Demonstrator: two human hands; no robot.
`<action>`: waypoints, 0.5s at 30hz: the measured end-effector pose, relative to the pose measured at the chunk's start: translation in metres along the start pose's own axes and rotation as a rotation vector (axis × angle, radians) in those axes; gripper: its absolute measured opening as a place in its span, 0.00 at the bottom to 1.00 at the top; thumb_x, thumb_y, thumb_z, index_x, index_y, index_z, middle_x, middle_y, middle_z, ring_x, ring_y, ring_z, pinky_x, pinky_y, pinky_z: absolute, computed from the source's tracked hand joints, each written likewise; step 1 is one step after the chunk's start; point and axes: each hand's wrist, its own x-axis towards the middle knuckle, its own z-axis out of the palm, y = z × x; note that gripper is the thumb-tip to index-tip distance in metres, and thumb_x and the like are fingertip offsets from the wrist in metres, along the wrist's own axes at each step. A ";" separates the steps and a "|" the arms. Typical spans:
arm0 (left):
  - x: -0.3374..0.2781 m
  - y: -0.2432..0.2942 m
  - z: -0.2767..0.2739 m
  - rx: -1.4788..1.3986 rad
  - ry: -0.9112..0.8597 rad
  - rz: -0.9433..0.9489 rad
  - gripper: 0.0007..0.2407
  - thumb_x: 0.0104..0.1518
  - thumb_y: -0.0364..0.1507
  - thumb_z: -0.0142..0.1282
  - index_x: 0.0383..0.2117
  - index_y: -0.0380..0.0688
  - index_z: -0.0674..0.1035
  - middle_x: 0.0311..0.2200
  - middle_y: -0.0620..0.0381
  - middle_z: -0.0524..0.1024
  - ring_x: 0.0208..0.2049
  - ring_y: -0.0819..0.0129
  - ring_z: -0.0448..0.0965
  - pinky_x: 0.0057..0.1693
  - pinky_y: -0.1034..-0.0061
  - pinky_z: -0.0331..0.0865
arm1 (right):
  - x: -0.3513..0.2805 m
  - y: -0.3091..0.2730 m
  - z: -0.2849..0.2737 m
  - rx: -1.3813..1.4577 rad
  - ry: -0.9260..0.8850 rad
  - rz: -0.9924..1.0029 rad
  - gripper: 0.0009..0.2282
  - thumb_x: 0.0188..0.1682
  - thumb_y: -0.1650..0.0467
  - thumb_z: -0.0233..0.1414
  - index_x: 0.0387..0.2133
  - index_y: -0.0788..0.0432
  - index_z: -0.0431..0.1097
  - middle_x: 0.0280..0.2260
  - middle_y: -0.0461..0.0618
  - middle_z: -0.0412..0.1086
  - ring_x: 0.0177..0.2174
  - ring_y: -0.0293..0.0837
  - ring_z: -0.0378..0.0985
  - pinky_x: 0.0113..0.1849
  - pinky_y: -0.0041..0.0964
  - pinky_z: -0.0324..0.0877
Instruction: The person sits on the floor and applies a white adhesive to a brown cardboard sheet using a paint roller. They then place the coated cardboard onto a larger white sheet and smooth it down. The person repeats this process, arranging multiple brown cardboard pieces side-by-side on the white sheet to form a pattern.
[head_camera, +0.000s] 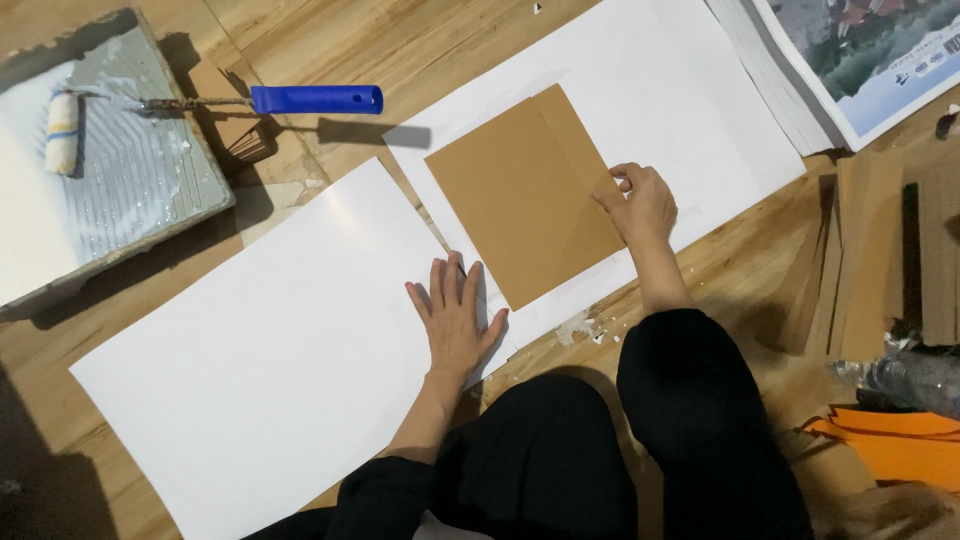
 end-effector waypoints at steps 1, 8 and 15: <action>-0.001 0.000 -0.005 -0.024 -0.032 -0.032 0.29 0.48 0.52 0.38 0.57 0.60 0.54 0.61 0.54 0.44 0.63 0.57 0.35 0.59 0.46 0.19 | -0.001 0.003 0.002 -0.015 0.008 0.006 0.14 0.34 0.68 0.61 0.34 0.58 0.70 0.24 0.46 0.62 0.26 0.46 0.68 0.31 0.40 0.64; -0.009 0.013 0.001 0.097 0.060 0.139 0.28 0.51 0.47 0.41 0.59 0.60 0.52 0.61 0.53 0.44 0.63 0.56 0.37 0.60 0.45 0.24 | -0.011 0.007 -0.033 -0.016 0.258 -0.041 0.17 0.38 0.70 0.60 0.40 0.61 0.67 0.31 0.54 0.65 0.32 0.53 0.70 0.33 0.46 0.67; -0.021 0.015 -0.001 0.077 0.229 0.242 0.25 0.48 0.44 0.48 0.52 0.46 0.64 0.51 0.50 0.62 0.58 0.55 0.54 0.59 0.45 0.41 | -0.056 0.112 -0.154 -0.556 0.331 0.550 0.13 0.42 0.62 0.58 0.29 0.60 0.69 0.33 0.55 0.66 0.33 0.50 0.67 0.31 0.43 0.65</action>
